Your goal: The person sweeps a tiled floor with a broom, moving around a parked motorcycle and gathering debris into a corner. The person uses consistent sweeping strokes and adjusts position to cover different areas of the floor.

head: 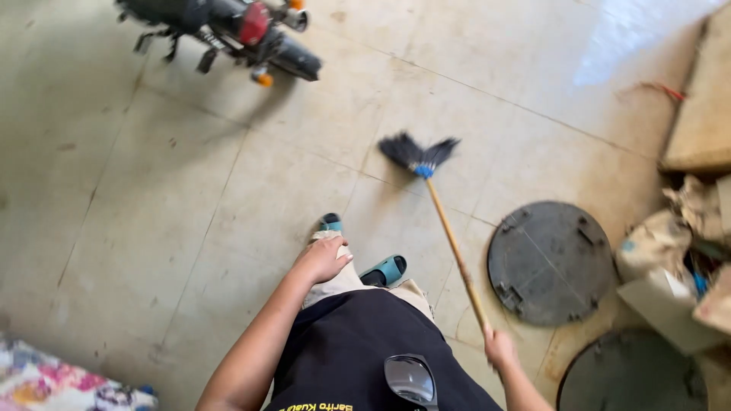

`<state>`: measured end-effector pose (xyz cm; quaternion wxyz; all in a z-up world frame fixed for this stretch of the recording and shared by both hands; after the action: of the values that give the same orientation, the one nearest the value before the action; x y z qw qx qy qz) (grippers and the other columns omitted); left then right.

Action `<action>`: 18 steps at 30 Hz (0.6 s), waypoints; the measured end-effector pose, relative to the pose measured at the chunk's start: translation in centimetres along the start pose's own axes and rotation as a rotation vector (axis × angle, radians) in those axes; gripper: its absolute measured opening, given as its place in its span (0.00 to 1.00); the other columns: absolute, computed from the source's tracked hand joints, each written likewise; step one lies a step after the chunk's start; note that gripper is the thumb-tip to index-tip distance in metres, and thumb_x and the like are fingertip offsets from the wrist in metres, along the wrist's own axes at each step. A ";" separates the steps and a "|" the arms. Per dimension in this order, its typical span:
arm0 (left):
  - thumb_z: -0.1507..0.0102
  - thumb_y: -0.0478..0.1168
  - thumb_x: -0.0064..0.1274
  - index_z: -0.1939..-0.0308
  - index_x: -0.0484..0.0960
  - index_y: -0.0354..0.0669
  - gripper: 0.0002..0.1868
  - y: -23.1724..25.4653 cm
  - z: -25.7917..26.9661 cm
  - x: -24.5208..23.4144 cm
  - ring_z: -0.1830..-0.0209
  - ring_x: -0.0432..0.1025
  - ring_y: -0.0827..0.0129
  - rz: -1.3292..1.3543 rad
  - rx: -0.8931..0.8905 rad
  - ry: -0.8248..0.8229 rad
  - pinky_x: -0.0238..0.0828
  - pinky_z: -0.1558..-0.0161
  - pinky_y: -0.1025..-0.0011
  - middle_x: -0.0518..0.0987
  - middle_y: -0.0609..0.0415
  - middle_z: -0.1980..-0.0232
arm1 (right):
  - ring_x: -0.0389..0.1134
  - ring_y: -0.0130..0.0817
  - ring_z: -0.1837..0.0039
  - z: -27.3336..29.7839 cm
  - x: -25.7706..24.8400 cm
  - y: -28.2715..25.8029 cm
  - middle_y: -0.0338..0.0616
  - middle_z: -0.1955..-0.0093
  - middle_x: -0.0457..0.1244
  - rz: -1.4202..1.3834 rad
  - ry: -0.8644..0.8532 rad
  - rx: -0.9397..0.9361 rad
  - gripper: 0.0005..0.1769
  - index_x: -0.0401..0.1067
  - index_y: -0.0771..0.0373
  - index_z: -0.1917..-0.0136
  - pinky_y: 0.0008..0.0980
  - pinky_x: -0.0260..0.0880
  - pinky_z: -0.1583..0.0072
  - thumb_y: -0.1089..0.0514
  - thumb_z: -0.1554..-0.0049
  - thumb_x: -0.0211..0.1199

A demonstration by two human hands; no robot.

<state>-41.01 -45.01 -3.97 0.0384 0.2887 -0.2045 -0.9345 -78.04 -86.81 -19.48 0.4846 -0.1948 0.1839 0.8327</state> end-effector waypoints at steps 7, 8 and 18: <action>0.34 0.55 0.45 0.35 0.76 0.54 0.25 -3.7 4.4 -0.3 0.30 0.69 0.47 0.275 -0.189 0.093 0.66 0.32 0.50 0.77 0.46 0.33 | 0.77 0.49 0.64 -13.9 -18.5 -30.6 0.57 0.66 0.73 0.068 0.092 -0.379 0.34 0.79 0.74 0.57 0.51 0.78 0.60 0.43 0.34 0.46; 0.34 0.55 0.45 0.34 0.75 0.53 0.26 -3.9 4.2 -0.5 0.30 0.69 0.47 0.306 -0.216 0.102 0.66 0.32 0.50 0.76 0.44 0.33 | 0.73 0.48 0.67 -15.0 -21.0 -34.3 0.59 0.64 0.69 -0.217 0.081 -0.381 0.31 0.74 0.77 0.53 0.50 0.74 0.66 0.44 0.31 0.47; 0.34 0.55 0.45 0.32 0.74 0.51 0.28 4.0 -6.8 -7.2 0.30 0.69 0.45 0.237 -0.080 0.007 0.64 0.31 0.49 0.76 0.42 0.34 | 0.73 0.65 0.57 -5.6 -20.9 -19.5 0.69 0.69 0.67 -0.150 0.193 -0.350 0.40 0.77 0.77 0.62 0.59 0.69 0.53 0.34 0.36 0.50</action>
<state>-31.45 -49.77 -3.69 0.1608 0.2640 -0.1997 -0.9298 -50.59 -95.98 -16.07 0.4841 -0.3678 0.0672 0.7911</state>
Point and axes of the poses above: each hand's wrist, its own z-axis away from the middle knuckle, its own x-axis out of the palm, y = z × x, the point moved 9 cm from there along -z, towards the middle knuckle
